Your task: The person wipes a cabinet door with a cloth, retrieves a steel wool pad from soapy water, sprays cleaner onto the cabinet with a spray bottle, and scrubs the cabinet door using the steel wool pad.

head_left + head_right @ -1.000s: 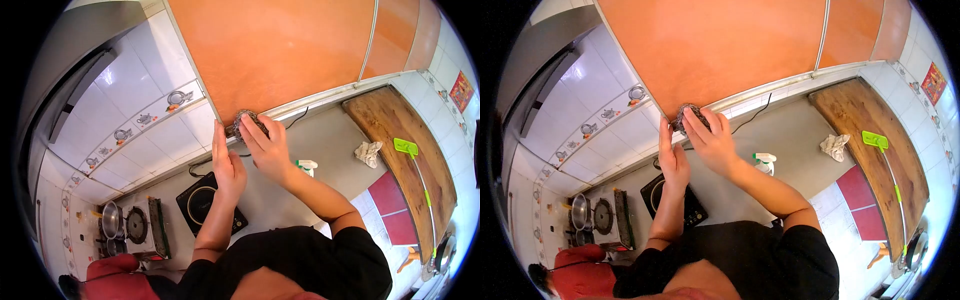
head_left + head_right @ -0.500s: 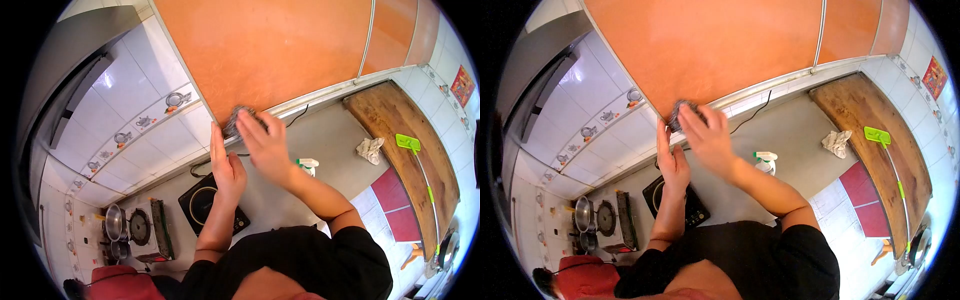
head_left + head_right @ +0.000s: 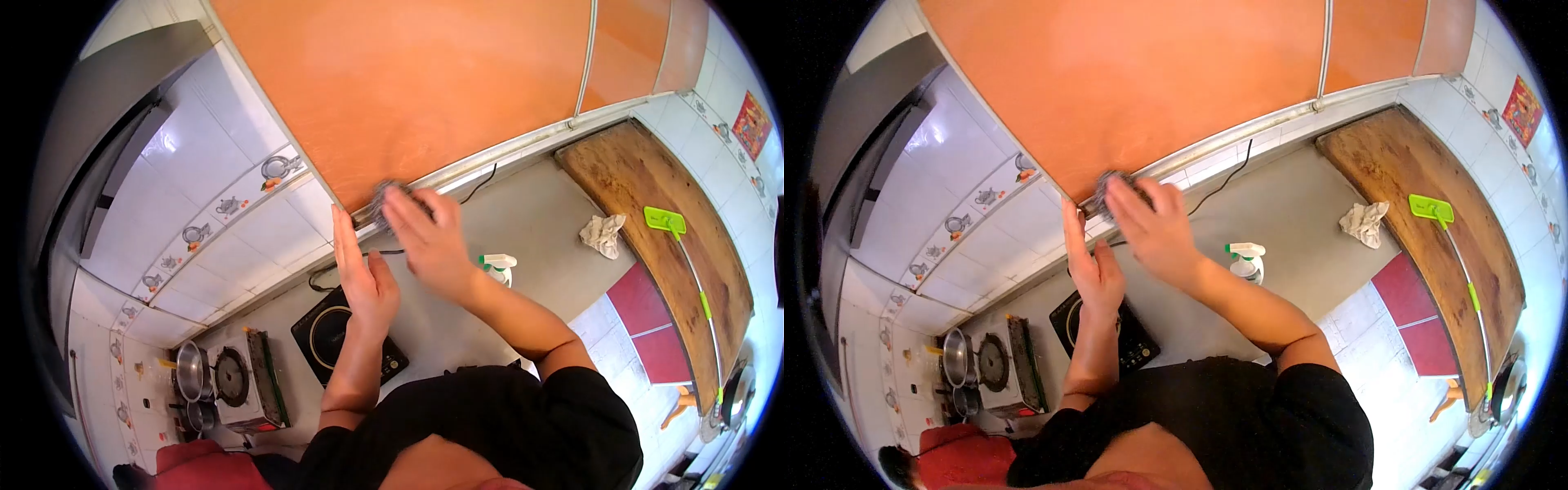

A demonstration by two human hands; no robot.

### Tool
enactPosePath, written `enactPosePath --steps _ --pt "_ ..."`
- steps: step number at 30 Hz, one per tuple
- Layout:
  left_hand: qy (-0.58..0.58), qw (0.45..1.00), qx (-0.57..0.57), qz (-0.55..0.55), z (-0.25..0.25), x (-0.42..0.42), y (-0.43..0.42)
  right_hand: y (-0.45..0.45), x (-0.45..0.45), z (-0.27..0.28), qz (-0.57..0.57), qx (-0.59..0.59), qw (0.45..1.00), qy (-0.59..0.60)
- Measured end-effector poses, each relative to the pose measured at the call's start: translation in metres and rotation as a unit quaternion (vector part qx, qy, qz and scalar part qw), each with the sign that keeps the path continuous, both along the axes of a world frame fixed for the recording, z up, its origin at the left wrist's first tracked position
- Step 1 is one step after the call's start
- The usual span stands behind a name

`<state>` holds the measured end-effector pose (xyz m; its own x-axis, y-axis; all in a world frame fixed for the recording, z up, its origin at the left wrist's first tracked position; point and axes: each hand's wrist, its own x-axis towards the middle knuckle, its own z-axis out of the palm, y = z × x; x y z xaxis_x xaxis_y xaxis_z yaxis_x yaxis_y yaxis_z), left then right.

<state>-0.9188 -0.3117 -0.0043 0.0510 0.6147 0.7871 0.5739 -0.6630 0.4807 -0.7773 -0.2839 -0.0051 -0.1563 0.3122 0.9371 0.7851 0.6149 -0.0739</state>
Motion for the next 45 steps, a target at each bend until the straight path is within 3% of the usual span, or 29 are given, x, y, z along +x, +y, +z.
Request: enactPosePath --steps 5,9,12,16,19,22,23,25,27,30,33,36,38,41,43,44,45 --pt "-0.01 1.0 0.006 -0.009 -0.003 0.001 0.003 0.019 0.048 0.005 -0.156 0.018 0.98 0.119" --pt "-0.011 1.0 0.022 -0.001 -0.003 0.009 0.003 0.009 0.013 0.0 -0.043 0.038 0.996 0.062" --pt "-0.015 1.0 0.015 -0.004 -0.002 0.009 0.001 0.02 0.048 -0.003 -0.143 -0.001 0.988 0.061" --pt "-0.018 1.0 0.003 0.004 -0.003 0.01 0.0 0.027 0.063 0.0 -0.193 -0.037 0.974 0.11" --pt "0.005 1.0 0.015 0.024 -0.003 0.012 0.002 0.01 0.017 -0.003 -0.066 0.019 0.997 0.026" --pt "0.009 1.0 0.009 0.027 -0.003 0.011 0.0 0.014 0.025 0.001 -0.042 0.045 0.997 0.048" --pt "0.0 1.0 0.013 0.017 -0.003 0.011 0.001 0.014 0.043 0.002 -0.085 0.018 0.996 0.024" --pt "-0.02 1.0 0.019 -0.001 -0.005 0.01 0.002 0.044 0.086 -0.019 -0.123 0.009 0.988 0.093" --pt "-0.008 1.0 0.023 0.014 -0.007 0.01 0.003 0.042 0.123 -0.004 -0.192 0.016 0.975 0.107" --pt "0.003 0.999 0.02 0.035 -0.008 0.015 0.002 0.043 0.111 -0.001 -0.218 0.012 0.969 0.114" --pt "-0.002 0.999 0.023 0.047 -0.006 0.018 0.002 0.023 0.057 -0.001 -0.116 -0.038 0.99 0.076" --pt "-0.01 0.999 0.026 0.036 -0.006 0.019 0.001 0.016 0.032 0.001 -0.004 0.044 0.997 0.061" --pt "-0.013 0.999 0.029 0.021 -0.005 0.018 0.002 0.018 0.061 0.008 0.025 -0.17 0.968 0.183" --pt "-0.013 0.999 0.035 0.015 -0.009 0.012 0.004 0.044 0.136 -0.002 -0.211 0.023 0.975 0.064" --pt "-0.004 0.999 0.038 0.027 -0.012 0.009 0.007 0.053 0.166 -0.014 -0.169 -0.028 0.969 0.179" --pt "-0.017 0.999 0.037 0.024 -0.013 0.008 0.007 0.046 0.163 -0.005 -0.213 0.018 0.963 0.164" --pt "-0.016 0.999 0.031 0.029 -0.01 0.009 0.006 0.044 0.149 -0.001 -0.154 0.012 0.971 0.184"
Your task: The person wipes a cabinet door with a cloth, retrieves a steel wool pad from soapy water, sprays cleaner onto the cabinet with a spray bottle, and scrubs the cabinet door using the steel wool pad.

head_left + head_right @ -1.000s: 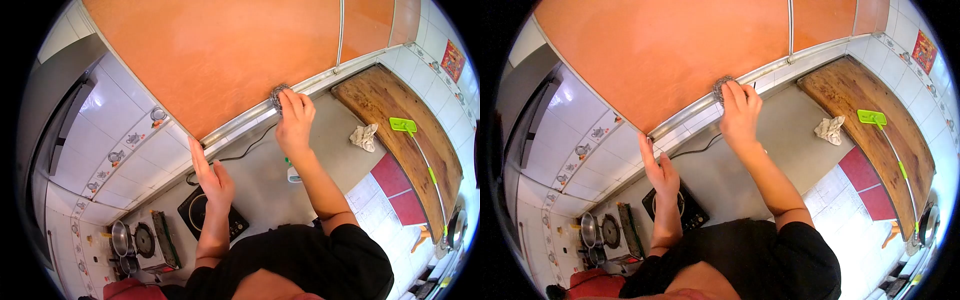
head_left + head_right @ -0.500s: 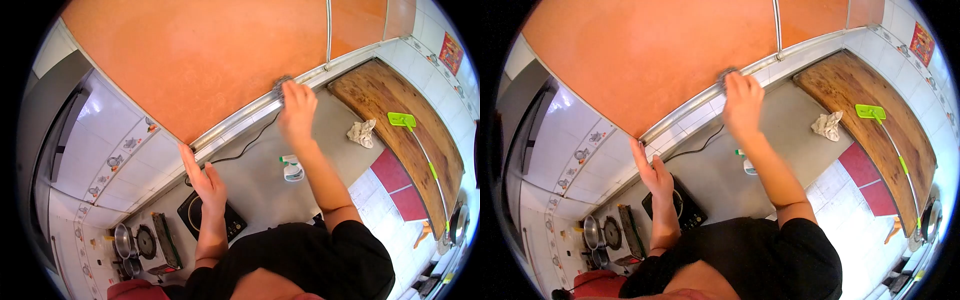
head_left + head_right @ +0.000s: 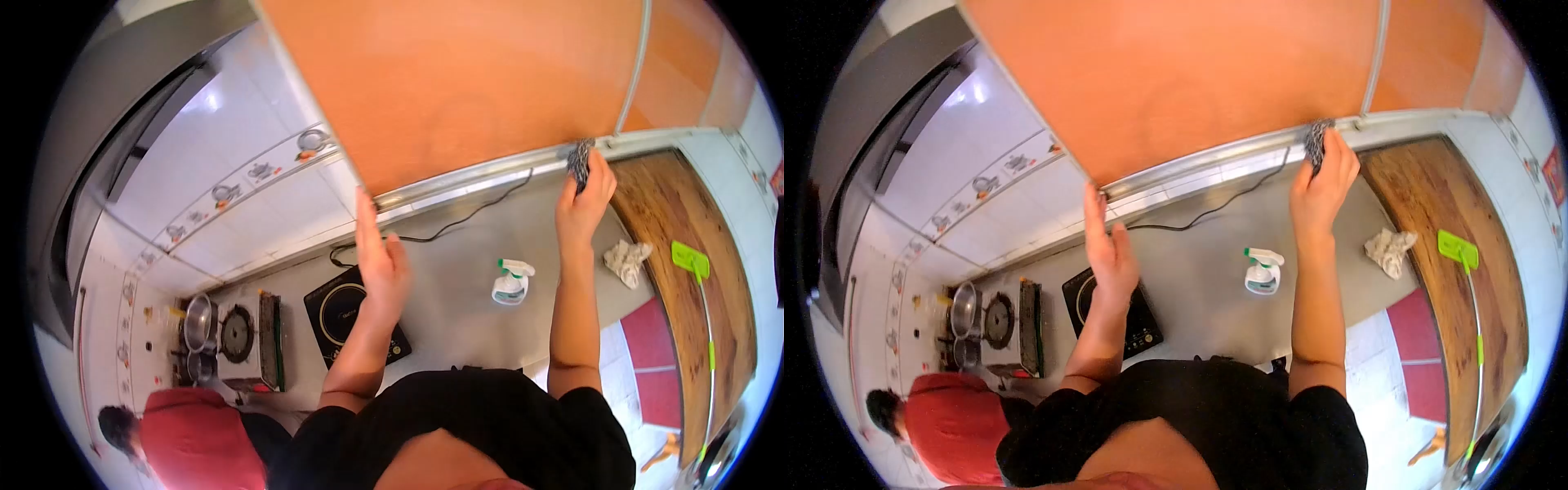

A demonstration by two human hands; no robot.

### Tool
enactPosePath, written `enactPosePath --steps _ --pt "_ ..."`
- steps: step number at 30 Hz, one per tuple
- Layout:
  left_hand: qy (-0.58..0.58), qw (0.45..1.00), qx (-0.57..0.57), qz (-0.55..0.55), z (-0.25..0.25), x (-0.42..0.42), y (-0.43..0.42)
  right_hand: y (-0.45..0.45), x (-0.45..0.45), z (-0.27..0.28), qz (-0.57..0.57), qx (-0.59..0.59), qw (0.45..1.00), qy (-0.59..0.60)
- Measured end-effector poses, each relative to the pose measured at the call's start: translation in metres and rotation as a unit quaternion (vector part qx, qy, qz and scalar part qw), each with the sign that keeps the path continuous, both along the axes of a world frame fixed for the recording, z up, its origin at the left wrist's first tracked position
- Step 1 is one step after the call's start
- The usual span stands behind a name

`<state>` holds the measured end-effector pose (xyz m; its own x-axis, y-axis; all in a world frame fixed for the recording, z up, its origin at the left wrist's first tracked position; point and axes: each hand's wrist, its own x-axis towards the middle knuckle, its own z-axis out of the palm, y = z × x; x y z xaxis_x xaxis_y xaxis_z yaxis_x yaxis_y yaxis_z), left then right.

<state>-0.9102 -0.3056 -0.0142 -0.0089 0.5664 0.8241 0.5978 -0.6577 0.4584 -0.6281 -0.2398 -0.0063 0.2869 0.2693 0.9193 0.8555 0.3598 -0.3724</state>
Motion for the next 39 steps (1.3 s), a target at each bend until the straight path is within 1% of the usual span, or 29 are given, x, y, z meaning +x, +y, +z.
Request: enactPosePath --steps 2,4,6,7,9,11,12,15,16,19,20,23,24,27,28,30,31,32,34,35,36,39 --pt "-0.009 1.0 -0.014 0.0 0.004 0.0 -0.005 -0.015 -0.033 0.003 0.104 0.003 0.994 0.039" --pt "-0.027 0.999 -0.021 -0.012 0.007 0.002 -0.005 -0.027 -0.068 0.012 0.162 0.015 0.985 -0.058" --pt "-0.034 0.999 -0.014 -0.01 0.007 0.003 -0.004 -0.036 -0.108 0.019 0.165 0.026 0.978 -0.128" --pt "-0.036 0.999 -0.011 -0.01 0.007 0.003 -0.004 -0.037 -0.128 0.022 0.18 0.047 0.972 -0.146" --pt "-0.082 0.996 -0.012 -0.034 -0.004 0.0 0.0 -0.039 -0.16 0.023 0.209 0.074 0.96 -0.17" --pt "-0.112 0.992 -0.013 -0.056 -0.004 0.0 0.001 -0.037 -0.178 0.02 0.233 0.089 0.95 -0.187" --pt "-0.117 0.991 -0.013 -0.065 0.0 0.0 0.0 -0.034 -0.168 0.023 0.261 0.091 0.939 -0.202" --pt "-0.117 0.99 -0.011 -0.078 0.004 -0.005 -0.003 -0.026 -0.141 0.015 0.144 0.079 0.97 -0.179" --pt "-0.115 0.99 -0.012 -0.078 0.004 -0.005 -0.003 -0.026 -0.144 0.013 0.134 0.08 0.973 -0.17" --pt "-0.127 0.988 -0.021 -0.088 0.005 -0.002 -0.005 -0.035 -0.157 0.014 0.176 0.079 0.948 -0.254" --pt "-0.133 0.986 -0.022 -0.094 0.006 -0.002 -0.005 -0.037 -0.154 0.019 0.204 0.063 0.943 -0.255" --pt "-0.135 0.986 -0.037 -0.094 0.008 -0.006 -0.005 -0.036 -0.149 0.021 0.182 0.049 0.956 -0.224" --pt "-0.134 0.986 -0.046 -0.093 0.007 -0.006 -0.005 -0.039 -0.155 0.024 0.171 0.06 0.951 -0.251" --pt "-0.137 0.984 -0.031 -0.106 0.005 -0.006 -0.004 -0.04 -0.169 0.047 0.226 0.091 0.931 -0.272" --pt "-0.134 0.984 -0.019 -0.114 0.003 -0.006 -0.002 -0.041 -0.17 0.063 0.23 0.081 0.93 -0.275" --pt "-0.132 0.983 0.005 -0.127 0.001 -0.008 0.0 -0.037 -0.167 0.078 0.202 0.091 0.937 -0.272" --pt "-0.132 0.984 -0.001 -0.121 0.002 -0.007 -0.001 -0.036 -0.167 0.081 0.188 0.097 0.939 -0.271" --pt "-0.131 0.985 -0.006 -0.114 0.003 -0.007 -0.003 -0.037 -0.167 0.072 0.204 0.086 0.938 -0.266" --pt "-0.128 0.986 -0.009 -0.108 0.003 -0.009 -0.005 -0.039 -0.171 0.046 0.198 0.098 0.932 -0.288" --pt "-0.127 0.986 -0.004 -0.11 0.003 -0.009 -0.004 -0.038 -0.17 0.042 0.193 0.106 0.928 -0.302" --pt "-0.125 0.986 0.0 -0.113 0.004 -0.009 -0.003 -0.034 -0.167 0.041 0.224 0.091 0.925 -0.293" --pt "-0.116 0.987 0.013 -0.108 0.004 -0.006 -0.003 -0.04 -0.169 0.084 0.228 0.073 0.937 -0.254"
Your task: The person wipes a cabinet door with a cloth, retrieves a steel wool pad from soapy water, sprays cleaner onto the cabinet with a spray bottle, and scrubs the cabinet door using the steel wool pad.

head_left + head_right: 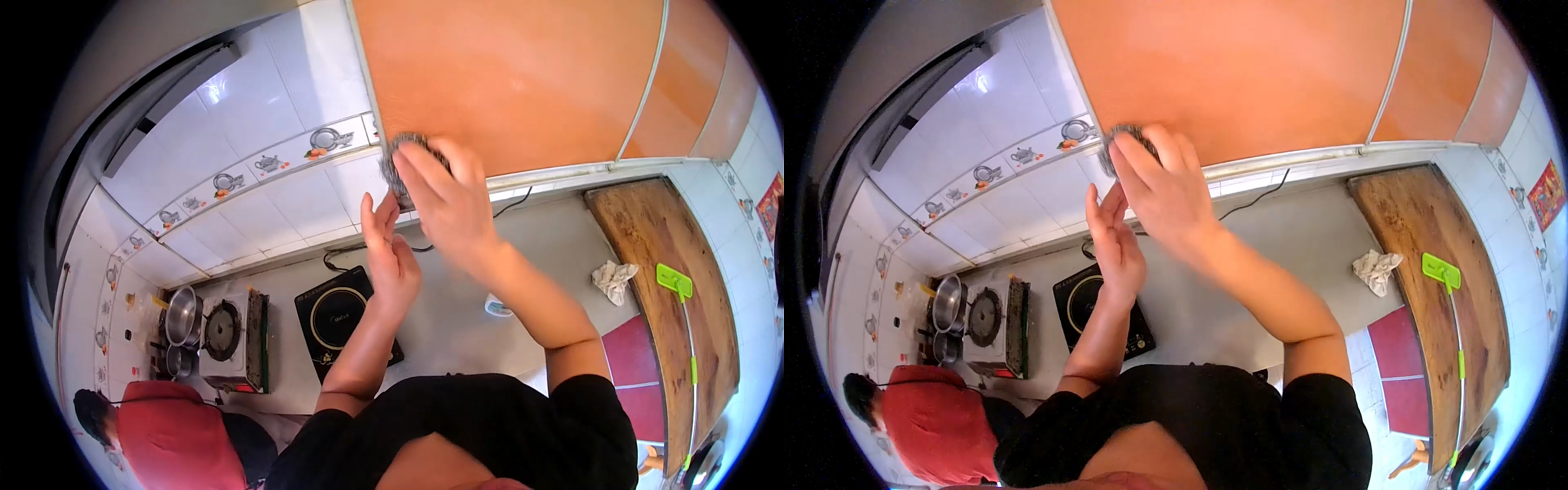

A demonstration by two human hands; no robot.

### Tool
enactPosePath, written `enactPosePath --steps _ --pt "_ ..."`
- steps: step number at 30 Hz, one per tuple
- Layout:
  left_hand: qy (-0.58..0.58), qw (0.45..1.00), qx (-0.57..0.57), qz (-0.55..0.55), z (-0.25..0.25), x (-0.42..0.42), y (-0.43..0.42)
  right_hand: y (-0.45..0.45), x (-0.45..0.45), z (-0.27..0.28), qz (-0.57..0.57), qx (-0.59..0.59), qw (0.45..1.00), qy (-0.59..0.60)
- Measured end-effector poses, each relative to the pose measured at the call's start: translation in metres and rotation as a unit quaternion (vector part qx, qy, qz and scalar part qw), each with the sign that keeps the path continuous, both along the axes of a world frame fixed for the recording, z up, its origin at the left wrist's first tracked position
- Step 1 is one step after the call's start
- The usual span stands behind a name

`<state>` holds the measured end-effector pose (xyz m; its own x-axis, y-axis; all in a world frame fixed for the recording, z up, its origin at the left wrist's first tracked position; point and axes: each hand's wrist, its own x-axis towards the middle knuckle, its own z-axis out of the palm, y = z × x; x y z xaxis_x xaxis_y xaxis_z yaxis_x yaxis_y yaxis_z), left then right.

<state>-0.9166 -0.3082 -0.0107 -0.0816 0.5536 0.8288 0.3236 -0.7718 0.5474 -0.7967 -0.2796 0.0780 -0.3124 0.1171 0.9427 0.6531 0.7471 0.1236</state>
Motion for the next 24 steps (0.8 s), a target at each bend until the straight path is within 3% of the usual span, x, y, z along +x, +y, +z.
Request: enactPosePath --steps 5,7,13,15,18,19,21,22,24 --pt "-0.065 0.996 -0.05 -0.027 0.0 0.002 -0.004 -0.001 0.01 -0.034 -0.004 0.011 0.999 -0.051" --pt "-0.027 0.999 -0.016 -0.006 0.001 0.002 0.001 -0.001 0.024 -0.047 -0.014 0.015 0.998 -0.051" --pt "-0.023 0.999 -0.031 0.003 0.004 0.006 -0.006 0.038 0.135 -0.061 -0.255 -0.002 0.962 0.101" --pt "-0.035 0.999 -0.02 0.018 0.0 0.01 -0.003 0.05 0.169 -0.063 -0.267 -0.043 0.939 0.211" --pt "0.164 0.966 0.05 0.194 -0.001 0.026 -0.02 0.054 0.168 -0.067 -0.281 -0.068 0.92 0.263" --pt "0.138 0.977 0.11 0.117 -0.012 0.034 -0.014 0.053 0.156 -0.069 -0.295 -0.021 0.931 0.213" --pt "0.005 0.995 -0.048 -0.083 -0.015 0.067 -0.014 0.043 0.127 -0.075 -0.206 -0.006 0.964 0.168" --pt "-0.063 0.973 -0.13 -0.179 -0.016 0.081 -0.013 0.04 0.123 -0.078 -0.159 0.0 0.977 0.145" --pt "-0.11 0.936 -0.228 -0.246 -0.006 0.098 -0.005 0.053 0.159 -0.083 -0.192 -0.015 0.964 0.182"
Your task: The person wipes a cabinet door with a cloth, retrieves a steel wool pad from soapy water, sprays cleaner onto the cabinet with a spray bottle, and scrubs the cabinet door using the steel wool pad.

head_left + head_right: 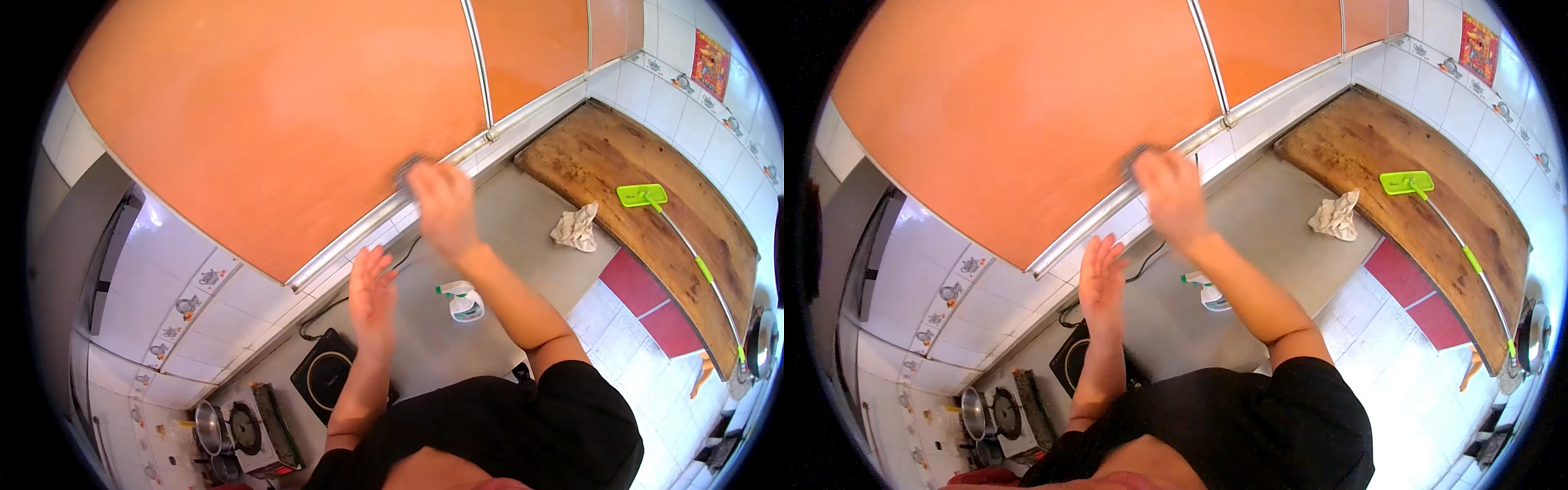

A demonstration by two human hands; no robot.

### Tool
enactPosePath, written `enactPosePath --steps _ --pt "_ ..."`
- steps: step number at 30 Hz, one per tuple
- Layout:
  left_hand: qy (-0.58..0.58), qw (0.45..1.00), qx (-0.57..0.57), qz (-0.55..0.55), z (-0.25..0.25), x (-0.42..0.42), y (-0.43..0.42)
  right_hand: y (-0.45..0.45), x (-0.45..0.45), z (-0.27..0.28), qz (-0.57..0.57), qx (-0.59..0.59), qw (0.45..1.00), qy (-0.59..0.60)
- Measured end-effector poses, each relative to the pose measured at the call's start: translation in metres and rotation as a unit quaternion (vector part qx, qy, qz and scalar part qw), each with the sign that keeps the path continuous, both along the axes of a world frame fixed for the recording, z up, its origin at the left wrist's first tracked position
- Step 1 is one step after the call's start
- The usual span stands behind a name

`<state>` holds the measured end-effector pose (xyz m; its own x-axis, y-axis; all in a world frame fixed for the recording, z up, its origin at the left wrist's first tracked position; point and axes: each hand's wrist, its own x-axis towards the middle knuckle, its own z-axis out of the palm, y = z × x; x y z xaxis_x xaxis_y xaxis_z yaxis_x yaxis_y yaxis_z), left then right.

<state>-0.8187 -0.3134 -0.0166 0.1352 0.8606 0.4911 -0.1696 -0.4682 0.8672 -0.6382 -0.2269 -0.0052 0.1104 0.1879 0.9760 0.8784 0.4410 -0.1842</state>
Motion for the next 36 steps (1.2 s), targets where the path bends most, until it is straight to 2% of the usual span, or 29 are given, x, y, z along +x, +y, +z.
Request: enactPosePath --steps 2,4,8,10,11,14,15,18,22,25,28,29,33,36 --pt "-0.071 0.99 -0.092 -0.085 0.01 0.013 0.014 0.012 0.033 0.004 -0.045 -0.008 0.998 0.042" --pt "-0.165 0.954 -0.176 -0.179 0.018 0.013 0.028 0.013 0.051 0.011 -0.102 -0.019 0.99 0.092" --pt "-0.221 0.933 -0.18 -0.222 0.035 0.028 0.048 0.0 0.006 0.007 0.015 0.047 0.999 -0.008" --pt "-0.261 0.91 -0.207 -0.247 0.038 0.028 0.056 0.003 0.035 0.009 -0.006 -0.013 1.0 0.011" --pt "-0.259 0.909 -0.209 -0.251 0.04 0.028 0.056 0.007 0.049 0.009 -0.015 -0.043 0.999 0.02" --pt "-0.264 0.902 -0.214 -0.266 0.044 0.03 0.058 0.023 0.082 0.013 -0.09 0.038 0.99 0.098" --pt "-0.265 0.9 -0.22 -0.269 0.045 0.03 0.059 0.02 0.074 0.01 -0.102 0.017 0.992 0.071" --pt "-0.271 0.89 -0.232 -0.285 0.05 0.026 0.064 0.008 0.031 0.007 0.016 0.052 0.999 0.004" --pt "-0.272 0.886 -0.243 -0.287 0.05 0.025 0.064 0.016 0.074 0.009 -0.071 -0.067 0.995 0.021" --pt "-0.267 0.889 -0.237 -0.286 0.049 0.025 0.064 0.018 0.078 0.012 -0.078 -0.042 0.993 0.081" --pt "-0.249 0.892 -0.237 -0.292 0.05 0.023 0.065 0.014 0.038 0.005 0.03 0.081 0.996 0.023" --pt "-0.251 0.891 -0.238 -0.293 0.05 0.024 0.065 0.014 0.046 0.005 0.044 0.055 0.997 0.017" --pt "-0.259 0.891 -0.24 -0.287 0.048 0.024 0.065 0.024 0.084 0.009 -0.059 -0.001 0.992 0.11" --pt "-0.255 0.892 -0.241 -0.286 0.049 0.023 0.065 0.015 0.046 0.004 0.032 0.058 0.998 0.023"
